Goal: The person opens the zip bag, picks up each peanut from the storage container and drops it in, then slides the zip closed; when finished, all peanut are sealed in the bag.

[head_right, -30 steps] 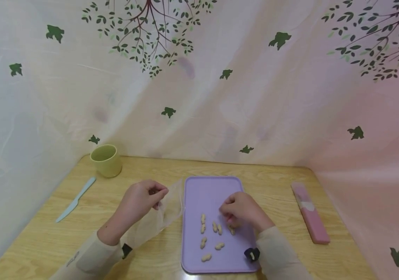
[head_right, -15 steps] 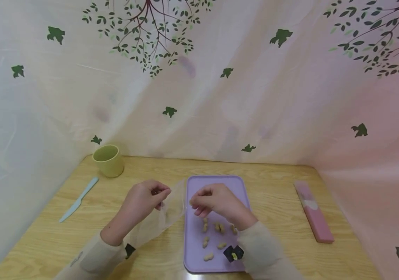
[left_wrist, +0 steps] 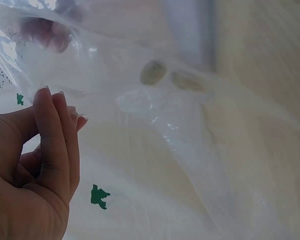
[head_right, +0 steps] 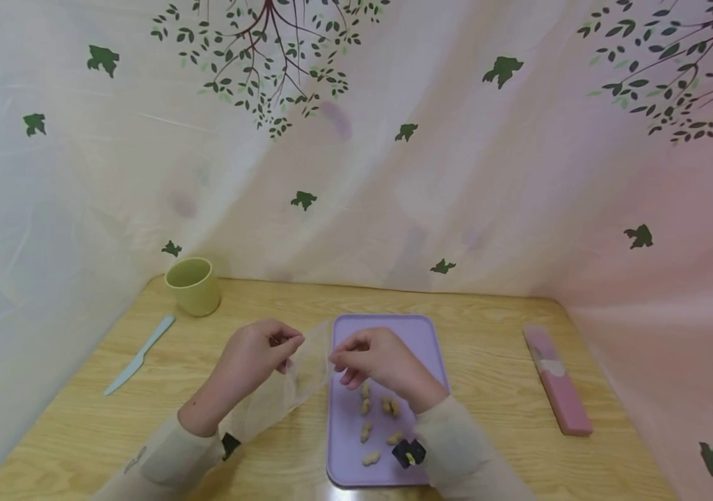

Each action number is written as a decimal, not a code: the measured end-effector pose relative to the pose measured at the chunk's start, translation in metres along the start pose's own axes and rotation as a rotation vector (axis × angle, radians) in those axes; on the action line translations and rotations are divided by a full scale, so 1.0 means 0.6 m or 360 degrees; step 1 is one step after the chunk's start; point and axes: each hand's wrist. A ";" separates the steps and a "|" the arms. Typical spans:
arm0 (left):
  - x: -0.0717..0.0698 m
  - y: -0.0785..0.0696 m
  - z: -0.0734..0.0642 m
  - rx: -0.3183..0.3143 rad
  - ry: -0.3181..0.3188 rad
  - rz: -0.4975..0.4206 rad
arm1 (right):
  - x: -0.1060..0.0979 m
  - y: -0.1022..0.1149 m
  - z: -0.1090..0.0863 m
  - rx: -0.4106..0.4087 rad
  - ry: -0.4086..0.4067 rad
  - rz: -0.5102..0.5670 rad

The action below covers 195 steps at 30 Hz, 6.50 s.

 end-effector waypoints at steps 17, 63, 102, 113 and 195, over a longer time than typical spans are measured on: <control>-0.002 0.004 0.000 0.0003 0.0013 -0.0046 | -0.050 -0.060 -0.032 0.0100 -0.0099 -0.0002; -0.007 -0.001 -0.002 0.0000 0.0005 -0.0045 | -0.074 -0.215 -0.080 0.0392 0.0088 -0.0233; -0.002 -0.003 -0.002 0.0024 0.0036 -0.0026 | -0.093 -0.091 -0.045 0.0110 0.0052 -0.0058; -0.003 -0.001 -0.002 0.0047 0.0049 0.0007 | -0.037 -0.010 -0.023 -0.0098 0.0088 -0.0030; -0.004 0.002 0.000 -0.0005 0.0025 0.0014 | 0.004 -0.128 0.058 0.0229 0.0242 -0.0342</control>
Point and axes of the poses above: each hand's wrist, its own z-axis towards the middle knuckle, its own x-axis out of the palm, y = z × x, and after that the axes turned 15 degrees about -z, right-handed
